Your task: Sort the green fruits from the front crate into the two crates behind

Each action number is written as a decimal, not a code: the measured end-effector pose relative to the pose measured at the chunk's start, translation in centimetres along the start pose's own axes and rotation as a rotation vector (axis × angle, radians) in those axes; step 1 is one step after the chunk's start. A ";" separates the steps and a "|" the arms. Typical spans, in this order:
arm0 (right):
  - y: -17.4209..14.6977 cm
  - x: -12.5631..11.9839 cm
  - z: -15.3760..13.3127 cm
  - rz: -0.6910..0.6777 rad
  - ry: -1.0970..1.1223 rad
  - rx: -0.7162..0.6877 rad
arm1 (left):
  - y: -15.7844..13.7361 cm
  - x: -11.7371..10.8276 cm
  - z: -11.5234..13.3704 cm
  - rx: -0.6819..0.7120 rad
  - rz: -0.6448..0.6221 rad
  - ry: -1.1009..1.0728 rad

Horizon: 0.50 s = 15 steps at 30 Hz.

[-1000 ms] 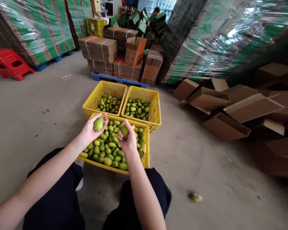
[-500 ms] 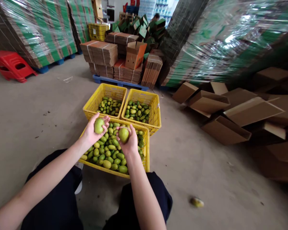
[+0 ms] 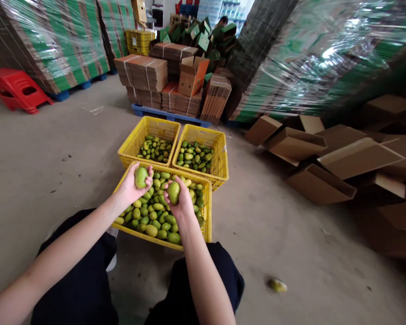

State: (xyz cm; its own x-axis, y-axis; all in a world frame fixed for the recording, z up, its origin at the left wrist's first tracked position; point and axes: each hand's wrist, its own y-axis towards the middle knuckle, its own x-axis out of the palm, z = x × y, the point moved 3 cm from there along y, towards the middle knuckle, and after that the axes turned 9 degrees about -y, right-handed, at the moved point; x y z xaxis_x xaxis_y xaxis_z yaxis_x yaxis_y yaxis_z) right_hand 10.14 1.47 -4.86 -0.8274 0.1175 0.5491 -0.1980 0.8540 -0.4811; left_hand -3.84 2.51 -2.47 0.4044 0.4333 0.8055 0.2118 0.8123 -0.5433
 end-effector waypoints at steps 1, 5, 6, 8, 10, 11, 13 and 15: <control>0.1 0.0 0.1 0.002 -0.019 0.018 | -0.1 0.1 0.0 0.006 -0.012 0.030; 0.1 0.0 0.4 0.049 -0.046 0.025 | -0.4 0.5 0.2 0.096 -0.007 0.068; 0.1 0.0 0.5 0.076 -0.039 0.019 | -0.5 0.5 0.3 0.130 0.010 0.071; 0.0 -0.1 0.5 0.119 -0.018 0.008 | -0.5 0.5 0.5 0.166 0.060 0.108; -0.1 0.0 0.5 0.128 -0.004 0.007 | -0.3 0.3 0.6 0.127 0.104 0.142; -0.2 0.0 0.5 0.125 -0.001 0.010 | -0.2 0.2 0.5 0.091 0.118 0.138; -0.2 0.2 0.6 0.114 0.000 0.025 | 0.1 -0.2 0.3 0.026 0.130 0.091; -0.1 0.5 0.7 0.082 -0.022 0.037 | 0.4 -0.5 0.2 0.014 0.129 0.038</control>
State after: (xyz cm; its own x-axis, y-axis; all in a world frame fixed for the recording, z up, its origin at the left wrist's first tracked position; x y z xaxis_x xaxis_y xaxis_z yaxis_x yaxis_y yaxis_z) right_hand 9.44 1.07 -5.00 -0.8530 0.1745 0.4919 -0.1483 0.8225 -0.5491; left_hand -4.17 2.67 -3.06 0.4613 0.5198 0.7190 0.1433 0.7562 -0.6385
